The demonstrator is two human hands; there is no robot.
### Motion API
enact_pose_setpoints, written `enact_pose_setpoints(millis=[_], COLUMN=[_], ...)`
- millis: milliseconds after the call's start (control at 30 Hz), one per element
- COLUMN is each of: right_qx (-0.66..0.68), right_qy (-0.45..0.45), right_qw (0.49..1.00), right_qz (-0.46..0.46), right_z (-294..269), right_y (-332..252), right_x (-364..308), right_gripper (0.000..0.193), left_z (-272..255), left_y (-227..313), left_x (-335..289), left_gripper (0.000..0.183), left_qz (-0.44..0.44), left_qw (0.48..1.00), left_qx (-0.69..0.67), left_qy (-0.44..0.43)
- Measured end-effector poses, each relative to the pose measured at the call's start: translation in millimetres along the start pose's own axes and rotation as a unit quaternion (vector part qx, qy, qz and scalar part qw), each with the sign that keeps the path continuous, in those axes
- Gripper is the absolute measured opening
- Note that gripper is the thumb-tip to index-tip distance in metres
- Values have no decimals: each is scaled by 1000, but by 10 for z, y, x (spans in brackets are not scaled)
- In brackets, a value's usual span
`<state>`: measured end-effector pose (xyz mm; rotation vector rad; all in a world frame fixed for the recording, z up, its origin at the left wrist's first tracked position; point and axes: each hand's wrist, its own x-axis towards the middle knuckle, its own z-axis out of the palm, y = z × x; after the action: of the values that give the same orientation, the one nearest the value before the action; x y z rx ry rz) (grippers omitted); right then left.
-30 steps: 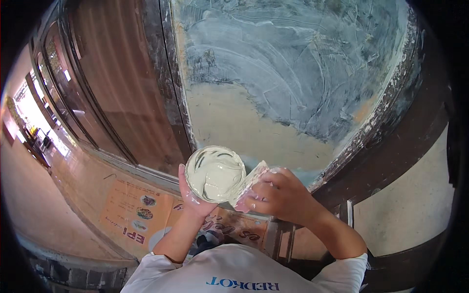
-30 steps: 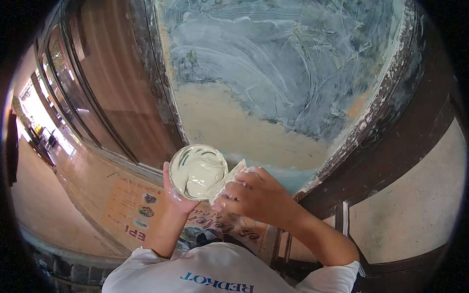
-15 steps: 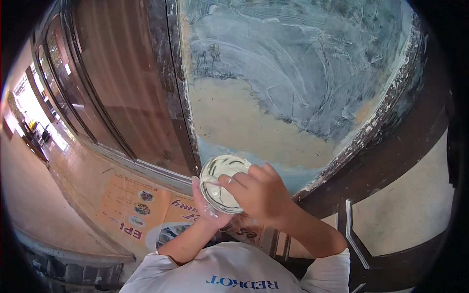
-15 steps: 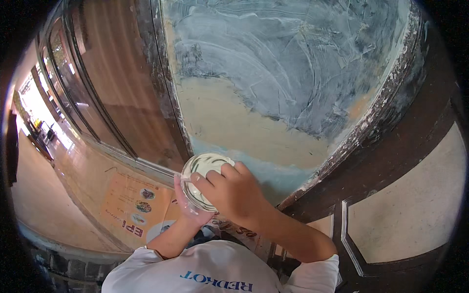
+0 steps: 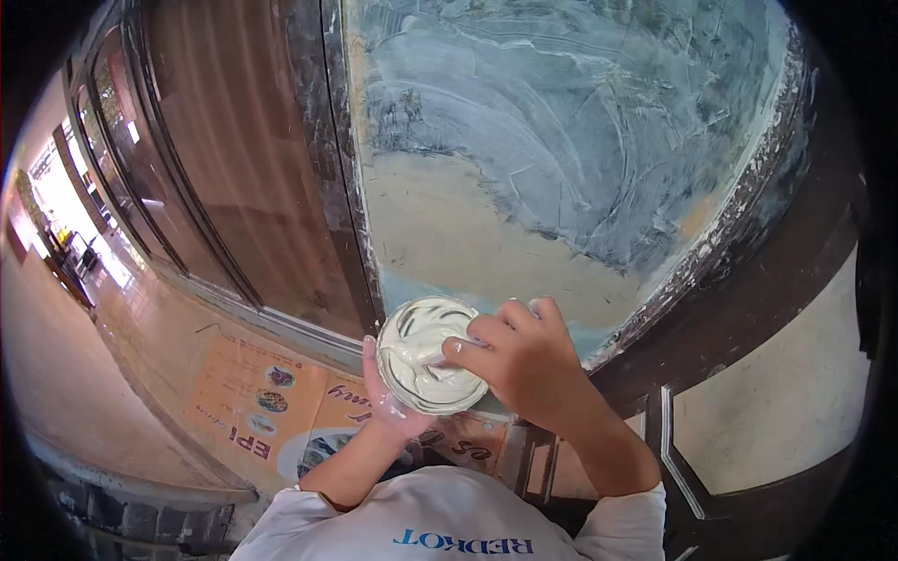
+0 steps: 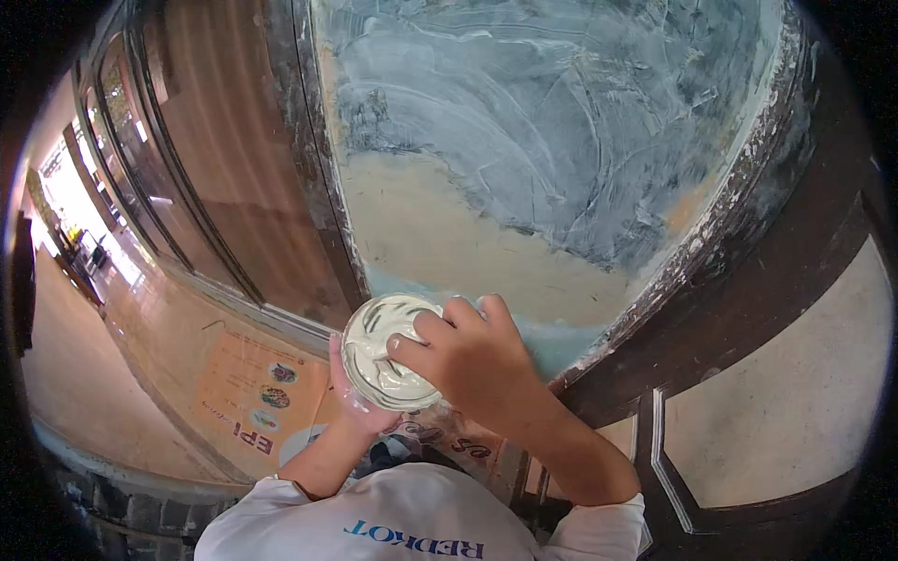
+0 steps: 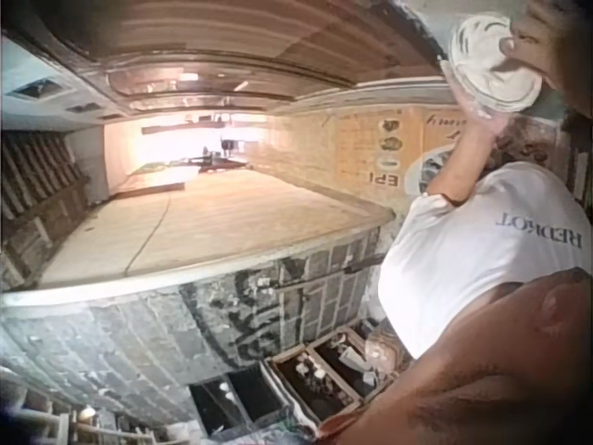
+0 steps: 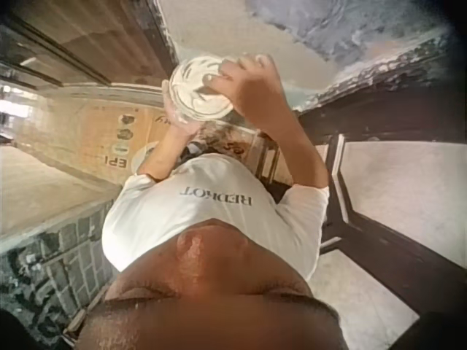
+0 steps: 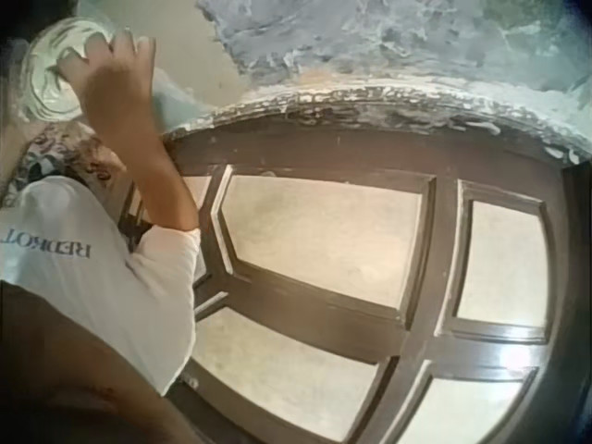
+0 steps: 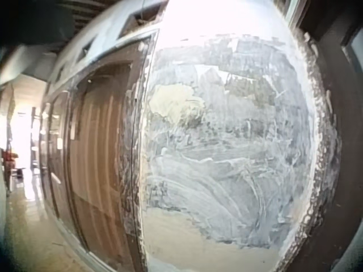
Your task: The person applies a white substance from a container onto a wall using a putty knife, spreading it across a previously treated circular patch.
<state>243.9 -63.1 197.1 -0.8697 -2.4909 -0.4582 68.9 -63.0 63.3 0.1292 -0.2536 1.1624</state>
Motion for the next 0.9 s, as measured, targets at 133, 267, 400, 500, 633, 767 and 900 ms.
enact_pose_setpoints(millis=[133, 267, 400, 500, 633, 767, 900], right_qx=[-13, -7, -50, -38, -68, -7, 22], right_qy=[7, -60, -36, 20, 34, -49, -15], right_qw=[1000, 998, 998, 999, 996, 998, 1000], right_qz=[7, -16, 13, 13, 40, 30, 4], right_z=[-95, -102, 17, 39, -61, -54, 123], right_y=[78, 141, 55, 41, 53, -21, -31], right_x=[-50, -227, -99, -77, -79, -143, -60], right_gripper=[24, 23, 22, 22, 21, 25, 22], left_z=[22, 64, 26, -28, 11, 31, -27], left_y=[66, 105, 31, 41, 126, 170, 116], left_x=[5, -3, -36, -37, -81, -97, -131], left_gripper=[91, 93, 91, 89, 79, 83, 89], left_qz=[16, 48, 2, -3, 42, 47, 18], left_qw=[999, 984, 999, 1000, 995, 993, 996], left_qx=[24, 158, 46, -12, 71, 86, 83], left_qy=[14, 59, 2, -17, 62, 59, 32])
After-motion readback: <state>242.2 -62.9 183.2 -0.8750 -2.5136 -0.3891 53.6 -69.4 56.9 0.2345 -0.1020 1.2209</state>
